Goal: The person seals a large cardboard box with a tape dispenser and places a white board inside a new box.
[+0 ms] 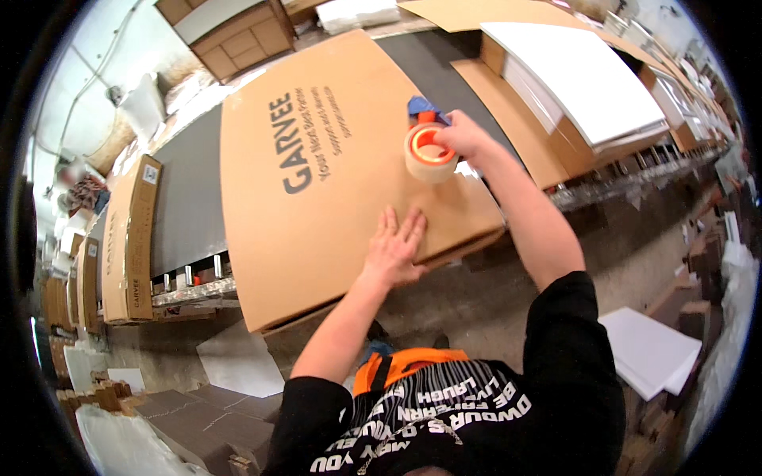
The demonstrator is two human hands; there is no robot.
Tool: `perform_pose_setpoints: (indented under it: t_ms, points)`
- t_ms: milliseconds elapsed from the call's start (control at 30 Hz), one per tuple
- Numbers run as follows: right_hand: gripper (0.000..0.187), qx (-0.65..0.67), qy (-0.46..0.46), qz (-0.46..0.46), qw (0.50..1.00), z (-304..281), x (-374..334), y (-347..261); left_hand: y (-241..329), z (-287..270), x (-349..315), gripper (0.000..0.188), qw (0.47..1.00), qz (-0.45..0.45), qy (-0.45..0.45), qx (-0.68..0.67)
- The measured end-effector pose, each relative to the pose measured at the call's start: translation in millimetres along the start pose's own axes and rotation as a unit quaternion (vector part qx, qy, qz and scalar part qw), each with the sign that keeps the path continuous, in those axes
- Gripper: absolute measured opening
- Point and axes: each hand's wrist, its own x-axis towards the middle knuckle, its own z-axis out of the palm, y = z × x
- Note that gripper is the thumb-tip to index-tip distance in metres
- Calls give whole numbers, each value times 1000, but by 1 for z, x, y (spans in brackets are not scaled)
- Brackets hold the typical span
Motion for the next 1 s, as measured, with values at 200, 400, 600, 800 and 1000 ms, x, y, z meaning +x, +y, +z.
perform_pose_setpoints:
  t_ms: [200, 400, 600, 800, 1000]
  points:
    - [54, -256, 13, -170, 951, -42, -145, -99, -1, 8, 4, 106, 997, -16, 21, 69]
    - [39, -507, -54, -43, 859, -3, -167, -8, -9, 26, 4, 105, 997, -23, 70, 38]
    - [31, -511, -146, -40, 846, 7, -263, -6, -9, 33, -17, 102, 995, -27, 93, 36]
    - [34, -537, -163, 15, 827, 113, -228, 132, -38, 62, -36, 101, 997, 8, 79, 18]
    - [40, -423, -168, 78, 887, 162, -270, 145, -68, 73, -14, 108, 996, 4, 61, 70]
